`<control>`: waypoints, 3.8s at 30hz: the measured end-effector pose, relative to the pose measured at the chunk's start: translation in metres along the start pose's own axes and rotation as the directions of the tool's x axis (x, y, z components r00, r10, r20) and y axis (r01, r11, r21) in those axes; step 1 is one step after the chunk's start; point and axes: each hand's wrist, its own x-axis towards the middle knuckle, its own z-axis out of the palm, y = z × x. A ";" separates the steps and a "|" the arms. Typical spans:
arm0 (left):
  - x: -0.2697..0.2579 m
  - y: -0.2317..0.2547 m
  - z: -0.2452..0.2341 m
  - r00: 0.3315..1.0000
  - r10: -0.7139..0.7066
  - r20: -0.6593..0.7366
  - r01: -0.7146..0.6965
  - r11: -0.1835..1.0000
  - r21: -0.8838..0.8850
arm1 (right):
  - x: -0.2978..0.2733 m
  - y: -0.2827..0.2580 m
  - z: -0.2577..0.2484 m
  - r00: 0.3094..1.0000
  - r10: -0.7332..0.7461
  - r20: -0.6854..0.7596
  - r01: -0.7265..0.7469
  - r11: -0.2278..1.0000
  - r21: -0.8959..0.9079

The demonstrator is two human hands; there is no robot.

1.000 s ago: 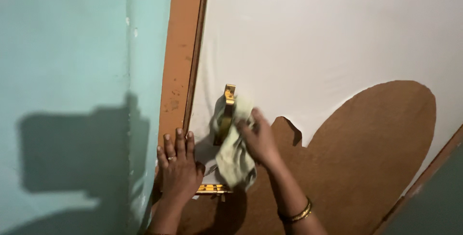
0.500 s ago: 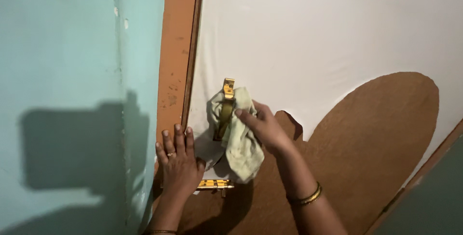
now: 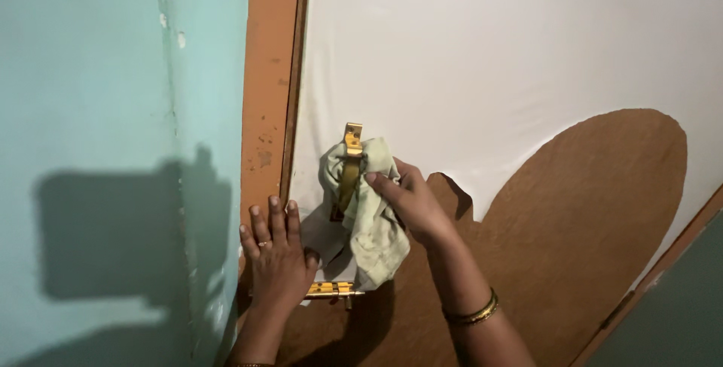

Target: The person wipes a white door with a light-colored cloth. The door has a large brown protective covering on its lower half. The person cleans the upper white section, the door handle, and the door frame, moving the cloth in circular and vertical motions.

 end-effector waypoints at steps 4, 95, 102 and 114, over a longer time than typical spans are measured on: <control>0.006 -0.004 0.007 0.998 0.029 -0.059 -0.029 1.000 0.005 | -0.022 0.022 0.011 0.992 0.105 -0.074 -0.124 0.935 -0.333; 0.082 0.283 0.103 0.597 0.613 -0.517 -0.537 0.784 0.311 | -0.041 0.145 -0.297 0.410 -0.910 -0.065 -0.081 0.034 -0.996; 0.082 0.284 0.105 0.615 0.613 -0.495 -0.514 0.788 0.338 | -0.033 0.162 -0.413 0.420 -0.904 -0.075 -0.066 0.052 -0.996; 0.086 0.283 0.109 0.596 0.618 -0.512 -0.530 0.783 0.327 | -0.040 0.089 -0.441 0.258 -0.466 -0.847 -0.234 0.820 -0.522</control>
